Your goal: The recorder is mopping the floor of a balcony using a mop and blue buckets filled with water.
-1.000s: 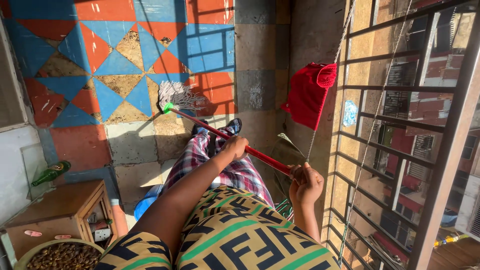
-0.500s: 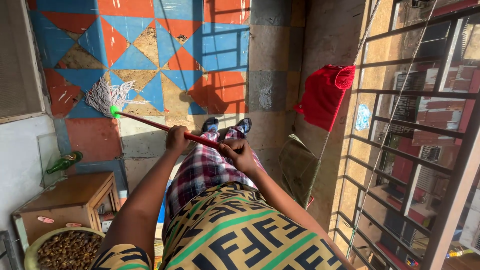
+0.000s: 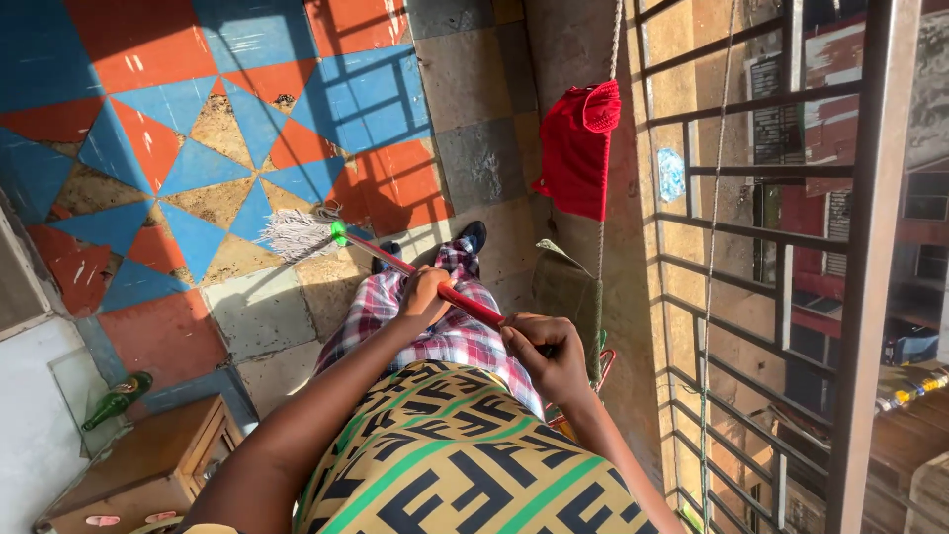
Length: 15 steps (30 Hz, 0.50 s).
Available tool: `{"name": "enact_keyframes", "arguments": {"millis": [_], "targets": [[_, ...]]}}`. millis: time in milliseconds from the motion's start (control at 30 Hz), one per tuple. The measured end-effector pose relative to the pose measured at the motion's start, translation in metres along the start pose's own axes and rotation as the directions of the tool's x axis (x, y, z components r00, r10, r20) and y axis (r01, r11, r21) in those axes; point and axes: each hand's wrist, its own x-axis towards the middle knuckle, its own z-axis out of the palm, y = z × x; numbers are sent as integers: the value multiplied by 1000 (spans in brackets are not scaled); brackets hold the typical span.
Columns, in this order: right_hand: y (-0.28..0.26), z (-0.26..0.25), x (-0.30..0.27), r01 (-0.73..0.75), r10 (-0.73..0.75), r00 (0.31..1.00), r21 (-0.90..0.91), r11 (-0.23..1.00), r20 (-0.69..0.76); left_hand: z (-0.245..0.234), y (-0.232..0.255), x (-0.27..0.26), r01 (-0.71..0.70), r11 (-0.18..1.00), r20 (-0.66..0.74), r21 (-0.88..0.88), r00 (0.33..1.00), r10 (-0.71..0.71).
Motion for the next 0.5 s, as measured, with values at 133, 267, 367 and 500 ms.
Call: {"name": "enact_keyframes", "arguments": {"millis": [133,267,367,500], "targets": [[-16,-23,-18,67,-72,995,-66,996,-76,31,36,29,-80,996,31,-44,996,81],[-16,-45,-37,53,-82,979,-157,986,-186,79,48,63,-125,988,95,-96,986,134],[-11,-60,-50,4,-55,958,-180,984,-282,121,56,85,-154,982,166,-110,971,171],[6,-75,-60,-30,-69,891,-209,977,-448,177,65,116,-250,950,259,-185,921,293]]}}
